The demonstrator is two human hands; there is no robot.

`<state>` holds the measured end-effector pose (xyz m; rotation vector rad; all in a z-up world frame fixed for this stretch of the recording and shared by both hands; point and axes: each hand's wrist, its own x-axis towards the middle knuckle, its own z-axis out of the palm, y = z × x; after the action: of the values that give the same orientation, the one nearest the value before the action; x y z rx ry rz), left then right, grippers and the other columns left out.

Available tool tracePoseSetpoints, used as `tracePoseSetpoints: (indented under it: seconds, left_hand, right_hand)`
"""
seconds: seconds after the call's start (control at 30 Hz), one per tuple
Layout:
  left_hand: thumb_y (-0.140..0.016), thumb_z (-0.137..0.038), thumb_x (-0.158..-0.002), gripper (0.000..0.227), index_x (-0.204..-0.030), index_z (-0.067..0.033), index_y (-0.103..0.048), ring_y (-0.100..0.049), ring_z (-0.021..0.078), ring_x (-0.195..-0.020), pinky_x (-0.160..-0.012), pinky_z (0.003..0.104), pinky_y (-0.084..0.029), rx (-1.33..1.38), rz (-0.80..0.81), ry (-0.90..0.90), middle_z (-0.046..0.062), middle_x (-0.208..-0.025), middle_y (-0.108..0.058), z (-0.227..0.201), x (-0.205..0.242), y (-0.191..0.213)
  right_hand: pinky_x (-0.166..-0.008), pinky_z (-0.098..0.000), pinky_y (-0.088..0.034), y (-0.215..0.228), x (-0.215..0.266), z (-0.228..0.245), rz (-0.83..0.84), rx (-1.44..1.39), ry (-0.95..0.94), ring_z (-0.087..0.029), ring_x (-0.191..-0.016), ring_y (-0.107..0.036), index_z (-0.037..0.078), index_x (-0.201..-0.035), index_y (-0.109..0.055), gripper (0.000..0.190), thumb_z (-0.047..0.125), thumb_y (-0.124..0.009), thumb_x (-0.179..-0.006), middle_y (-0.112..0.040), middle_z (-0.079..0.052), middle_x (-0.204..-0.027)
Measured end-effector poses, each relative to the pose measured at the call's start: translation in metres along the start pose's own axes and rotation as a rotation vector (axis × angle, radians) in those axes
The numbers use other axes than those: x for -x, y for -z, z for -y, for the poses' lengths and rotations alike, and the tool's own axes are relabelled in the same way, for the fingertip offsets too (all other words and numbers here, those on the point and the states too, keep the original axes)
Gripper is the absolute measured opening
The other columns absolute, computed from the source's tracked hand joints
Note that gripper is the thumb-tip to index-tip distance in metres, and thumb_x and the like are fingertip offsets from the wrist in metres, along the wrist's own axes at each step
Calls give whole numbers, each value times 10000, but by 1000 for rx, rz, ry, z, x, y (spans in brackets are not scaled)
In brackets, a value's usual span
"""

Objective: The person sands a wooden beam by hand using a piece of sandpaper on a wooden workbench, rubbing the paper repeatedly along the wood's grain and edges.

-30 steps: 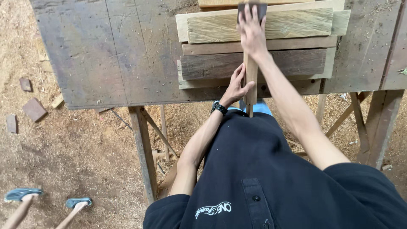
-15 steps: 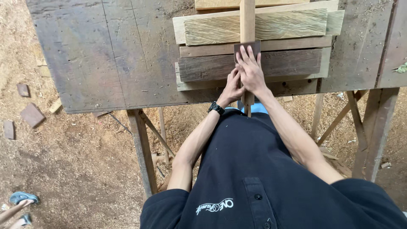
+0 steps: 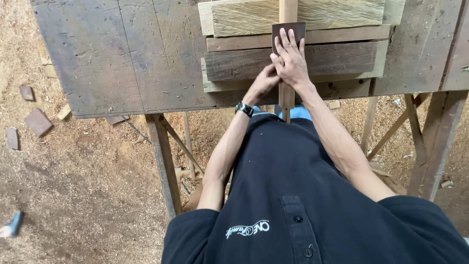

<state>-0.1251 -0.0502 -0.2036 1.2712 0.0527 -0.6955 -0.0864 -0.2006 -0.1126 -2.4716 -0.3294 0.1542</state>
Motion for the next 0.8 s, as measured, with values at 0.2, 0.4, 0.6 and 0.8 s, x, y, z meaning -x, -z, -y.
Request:
tracePoseSetpoints:
  seconds: [0.2, 0.4, 0.6, 0.8]
  left_hand:
    - [-611, -434, -1061, 470, -1241, 0, -603, -672, 185, -859, -767, 358, -598, 20, -344, 74, 114, -1020, -704, -44, -47, 11]
    - [-552, -392, -1026, 433, -1237, -15, -538, -700, 402, -949, -784, 480, -562, -635, -486, -180, 233, -1033, -743, -75, -55, -8]
    - [-444, -350, -1019, 420, -1260, -6, -430, -742, 431, -820, -758, 510, -557, -526, -445, 57, 269, -895, -750, -79, -48, -20]
    - [-376, -368, -1022, 483, -1179, 76, -483, -746, 435, -836, -761, 504, -609, -653, -518, 72, 299, -885, -728, -75, -91, -12]
  right_hand:
    - [-1332, -525, -133, 19, -4, 4, -6, -135, -66, -284, -1617, -215, 44, -1483, -576, 413, 207, -491, -1114, -315, -125, -1719]
    - [-973, -466, -469, 21, 0, -14, -441, -23, -153, -331, -1168, -502, -97, -1435, -428, 849, 349, -855, -852, -541, -291, -1269]
    - [-692, -295, -524, 10, -4, -75, -298, -402, -381, -102, -744, -623, 13, -1151, -573, 466, 449, -718, -1078, -671, -34, -821]
    - [-567, -328, -479, -9, -28, -96, -251, -374, -427, -106, -599, -520, 49, -997, -522, 456, 492, -584, -1091, -575, -41, -680]
